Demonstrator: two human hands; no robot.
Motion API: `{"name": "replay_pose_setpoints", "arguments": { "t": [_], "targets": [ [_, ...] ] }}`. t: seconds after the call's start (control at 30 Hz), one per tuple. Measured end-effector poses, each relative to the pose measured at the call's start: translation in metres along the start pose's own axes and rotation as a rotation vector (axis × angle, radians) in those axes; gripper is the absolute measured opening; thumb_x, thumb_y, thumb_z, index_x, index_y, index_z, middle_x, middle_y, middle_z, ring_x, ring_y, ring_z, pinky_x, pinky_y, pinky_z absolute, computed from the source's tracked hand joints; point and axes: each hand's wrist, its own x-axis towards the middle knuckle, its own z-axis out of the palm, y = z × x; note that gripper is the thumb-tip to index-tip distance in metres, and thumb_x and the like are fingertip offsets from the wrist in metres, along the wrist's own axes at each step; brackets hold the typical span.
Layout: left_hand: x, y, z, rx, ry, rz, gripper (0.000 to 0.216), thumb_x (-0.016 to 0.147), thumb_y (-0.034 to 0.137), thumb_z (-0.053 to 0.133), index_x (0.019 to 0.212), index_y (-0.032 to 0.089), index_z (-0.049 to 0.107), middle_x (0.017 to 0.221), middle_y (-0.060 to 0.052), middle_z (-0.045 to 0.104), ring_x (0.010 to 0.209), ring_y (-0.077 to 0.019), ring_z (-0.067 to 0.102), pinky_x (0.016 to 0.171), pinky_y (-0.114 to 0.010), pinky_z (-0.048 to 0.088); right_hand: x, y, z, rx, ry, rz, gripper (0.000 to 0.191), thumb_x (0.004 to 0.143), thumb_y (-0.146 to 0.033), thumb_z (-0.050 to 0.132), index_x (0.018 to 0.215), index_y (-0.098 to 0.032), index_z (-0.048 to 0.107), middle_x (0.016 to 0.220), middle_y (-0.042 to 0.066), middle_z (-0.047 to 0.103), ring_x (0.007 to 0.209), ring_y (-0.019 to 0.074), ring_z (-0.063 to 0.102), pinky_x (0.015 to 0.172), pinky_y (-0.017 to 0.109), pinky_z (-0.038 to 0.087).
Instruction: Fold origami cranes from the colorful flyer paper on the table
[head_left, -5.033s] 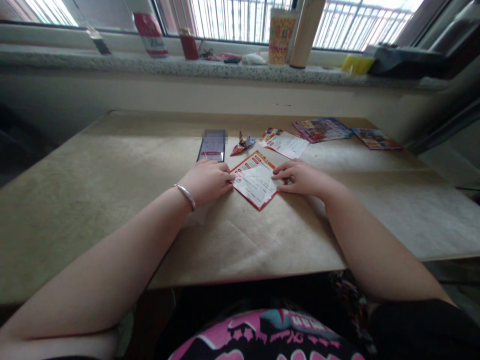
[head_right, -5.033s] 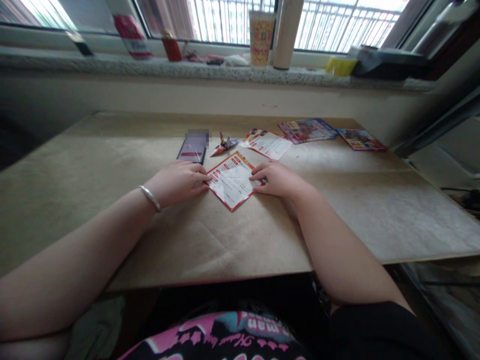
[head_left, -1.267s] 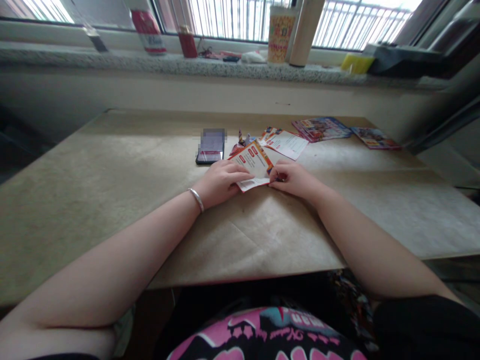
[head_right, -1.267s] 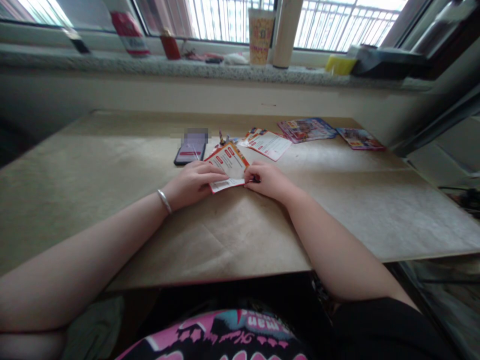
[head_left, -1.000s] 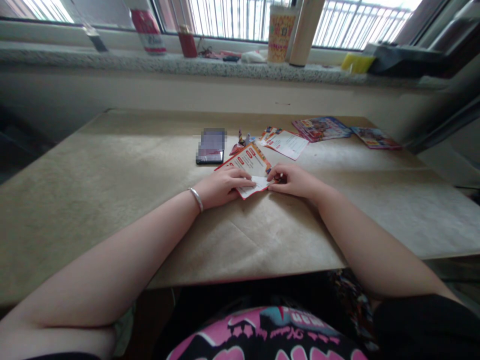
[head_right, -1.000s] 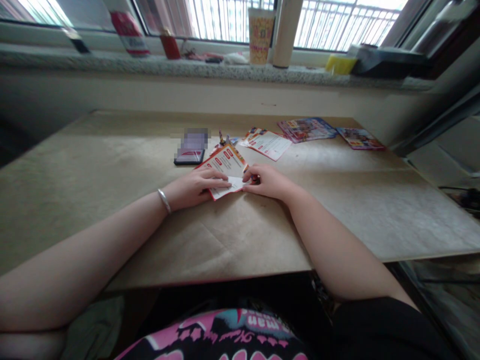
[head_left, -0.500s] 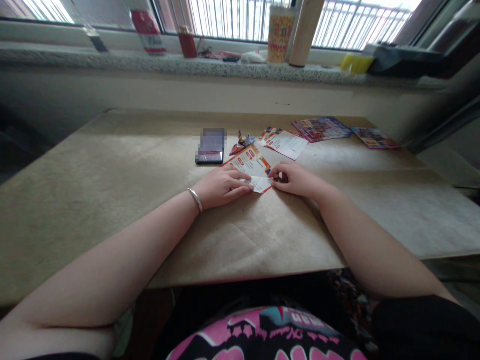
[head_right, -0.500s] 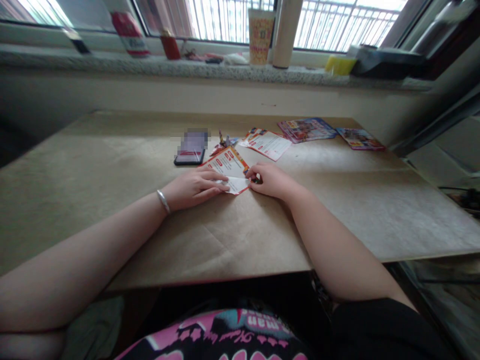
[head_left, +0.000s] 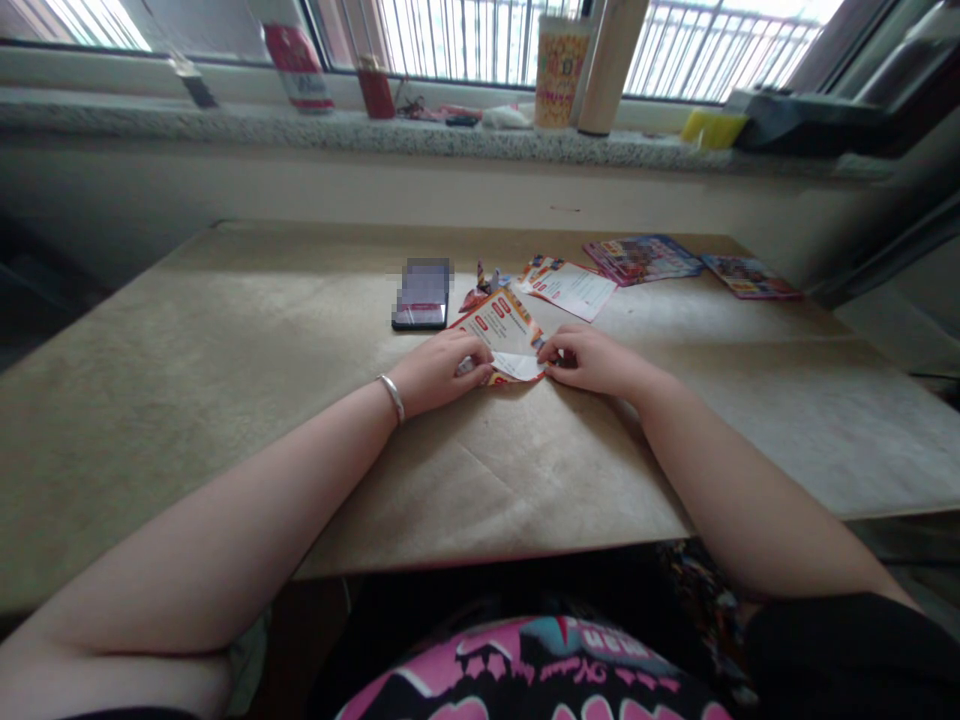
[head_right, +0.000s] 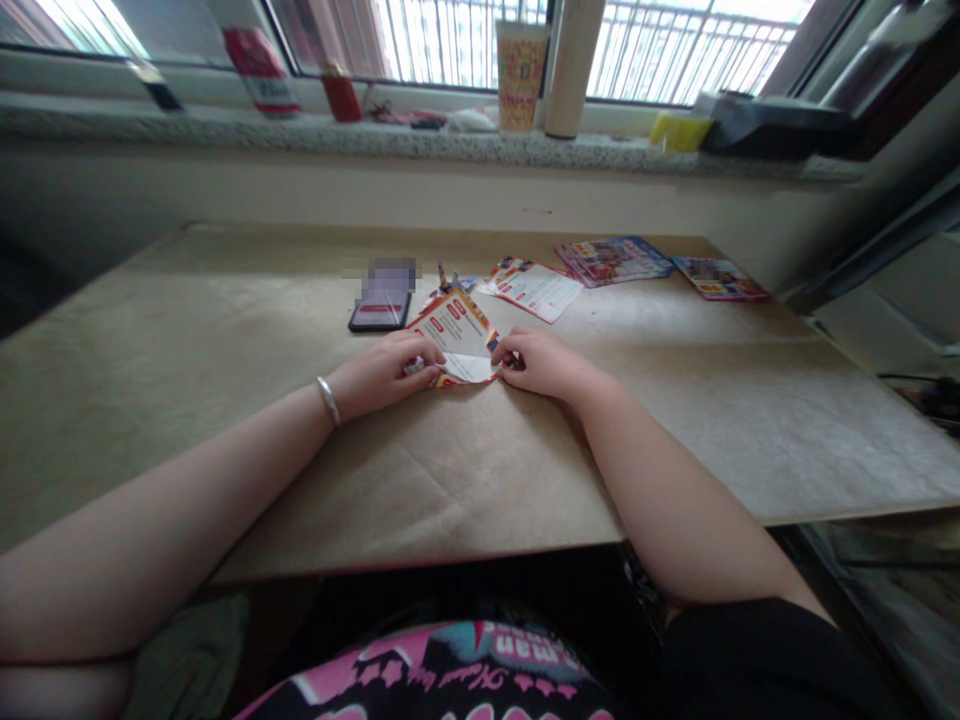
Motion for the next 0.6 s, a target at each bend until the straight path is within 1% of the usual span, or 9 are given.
{"name": "replay_pose_setpoints", "arguments": {
  "t": [0.1,0.23,0.43,0.6],
  "targets": [
    [0.0006,-0.0010,0.0010,0.024,0.024,-0.024,0.019,0.088,0.032,0.052,0.077,0.018,0.056,0.093,-0.006,0.064,0.090,-0.0190,0.057,0.084,-0.033,0.047,0.0003,-0.0020,-0.0015,-0.002,-0.005,-0.022,0.013,0.080,-0.019,0.062,0.088,-0.021,0.072,0.093,0.006,0.066,0.087,0.0184,0.061,0.080,0.031,0.048],
    [0.0023,-0.0030,0.0012,0.061,0.040,-0.124,0.020,0.086,0.031,0.052,0.071,0.018,0.052,0.086,-0.005,0.062,0.085,-0.0196,0.056,0.082,-0.034,0.046,0.0001,-0.0038,-0.0025,-0.014,-0.001,-0.042,0.015,0.081,-0.017,0.058,0.086,-0.022,0.072,0.092,0.006,0.066,0.087,0.0184,0.061,0.083,0.031,0.048],
    [0.0036,-0.0004,0.0027,0.137,0.040,-0.126,0.017,0.084,0.028,0.053,0.070,0.018,0.053,0.084,-0.005,0.061,0.081,-0.0187,0.055,0.080,-0.032,0.046,0.0005,-0.0018,-0.0003,-0.053,0.006,-0.066,0.017,0.083,-0.017,0.055,0.085,-0.020,0.072,0.088,0.006,0.066,0.083,0.0173,0.060,0.079,0.029,0.047],
    [0.0045,0.0018,0.0033,0.189,0.091,-0.170,0.015,0.083,0.025,0.055,0.071,0.017,0.053,0.084,-0.005,0.059,0.078,-0.0174,0.055,0.076,-0.030,0.047,0.0011,-0.0066,0.0005,-0.122,0.069,-0.043,0.016,0.083,-0.018,0.055,0.086,-0.019,0.070,0.086,0.007,0.069,0.084,0.0190,0.061,0.079,0.030,0.045]
  ]
}}
